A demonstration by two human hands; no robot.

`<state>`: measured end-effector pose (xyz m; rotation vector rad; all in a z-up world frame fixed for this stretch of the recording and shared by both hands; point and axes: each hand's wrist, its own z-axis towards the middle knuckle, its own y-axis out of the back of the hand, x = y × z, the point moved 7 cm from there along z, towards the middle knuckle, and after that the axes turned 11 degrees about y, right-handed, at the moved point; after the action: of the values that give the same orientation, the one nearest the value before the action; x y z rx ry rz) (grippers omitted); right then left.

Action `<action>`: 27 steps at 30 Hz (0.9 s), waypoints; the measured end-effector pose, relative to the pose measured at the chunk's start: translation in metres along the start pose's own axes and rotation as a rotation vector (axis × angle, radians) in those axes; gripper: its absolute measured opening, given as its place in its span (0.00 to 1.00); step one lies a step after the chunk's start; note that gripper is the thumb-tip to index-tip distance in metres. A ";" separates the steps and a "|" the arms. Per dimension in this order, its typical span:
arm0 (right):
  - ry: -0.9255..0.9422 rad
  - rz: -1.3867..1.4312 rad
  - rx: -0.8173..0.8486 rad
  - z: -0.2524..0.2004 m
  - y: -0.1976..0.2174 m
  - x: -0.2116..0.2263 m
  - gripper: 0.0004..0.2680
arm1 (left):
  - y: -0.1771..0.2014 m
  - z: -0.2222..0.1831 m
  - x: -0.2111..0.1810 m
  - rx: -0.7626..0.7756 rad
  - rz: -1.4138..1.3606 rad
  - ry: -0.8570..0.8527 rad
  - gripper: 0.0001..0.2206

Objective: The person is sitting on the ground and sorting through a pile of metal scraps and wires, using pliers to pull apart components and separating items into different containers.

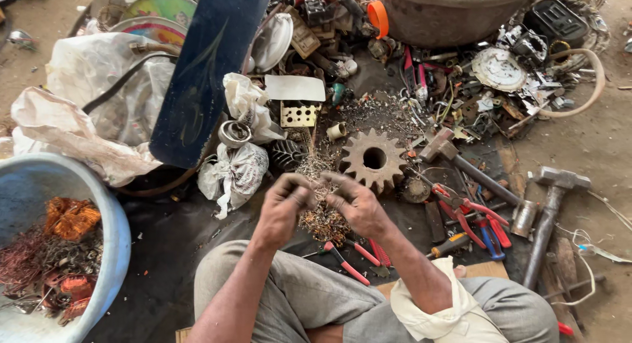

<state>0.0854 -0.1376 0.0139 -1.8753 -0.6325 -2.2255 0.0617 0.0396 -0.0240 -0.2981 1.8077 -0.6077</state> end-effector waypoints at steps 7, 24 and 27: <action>0.132 -0.090 -0.230 -0.001 0.025 0.002 0.06 | -0.040 0.013 -0.028 -0.119 0.525 -0.212 0.25; -0.209 0.140 -0.125 0.003 0.027 -0.049 0.08 | -0.040 0.021 -0.021 -0.204 1.060 -0.068 0.16; -0.154 -0.088 0.030 0.001 0.019 -0.040 0.08 | -0.042 0.021 -0.020 -0.205 1.085 -0.159 0.16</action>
<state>0.1013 -0.1596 -0.0205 -2.0563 -0.7828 -2.1238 0.0835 0.0091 0.0103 0.4835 1.5849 0.3567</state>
